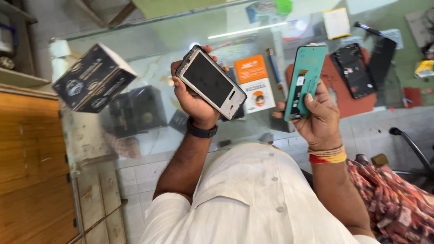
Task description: The person applies adhesive to the edges of a smartphone chassis, then installs a new display assembly and presses it into place. The person handles a smartphone chassis, a display assembly, and an adhesive tube on a glass workbench.
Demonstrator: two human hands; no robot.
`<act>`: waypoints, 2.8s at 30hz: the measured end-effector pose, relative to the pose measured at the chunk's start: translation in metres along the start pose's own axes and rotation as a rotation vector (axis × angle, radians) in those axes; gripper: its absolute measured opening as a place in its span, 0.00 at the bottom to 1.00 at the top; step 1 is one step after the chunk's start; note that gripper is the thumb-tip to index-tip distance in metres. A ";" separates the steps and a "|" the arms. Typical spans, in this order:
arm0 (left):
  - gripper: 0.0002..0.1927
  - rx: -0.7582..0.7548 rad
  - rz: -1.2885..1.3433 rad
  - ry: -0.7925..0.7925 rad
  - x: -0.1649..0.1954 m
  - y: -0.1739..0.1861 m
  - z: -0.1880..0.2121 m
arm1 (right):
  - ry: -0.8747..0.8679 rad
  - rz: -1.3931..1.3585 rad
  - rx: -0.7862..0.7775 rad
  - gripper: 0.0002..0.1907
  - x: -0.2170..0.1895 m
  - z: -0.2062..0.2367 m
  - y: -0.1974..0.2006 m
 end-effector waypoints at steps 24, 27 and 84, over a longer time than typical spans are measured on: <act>0.26 -0.094 0.106 0.109 -0.257 -0.085 0.031 | 0.492 0.580 0.040 0.31 -0.203 0.026 0.101; 0.24 -0.056 0.131 0.141 -0.266 -0.079 0.032 | 0.528 0.643 0.048 0.31 -0.200 0.022 0.099; 0.27 -0.051 -0.048 0.047 -0.247 -0.071 0.047 | 0.089 0.002 0.254 0.26 -0.131 -0.013 0.057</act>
Point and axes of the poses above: each hand's wrist, its own z-axis away from the middle knuckle, its own y-axis out of the back of the hand, x = y × z, the point moved 3 cm from there along -z, towards the middle knuckle, and after that the axes turned 8 degrees about x, right-handed, at the moved point
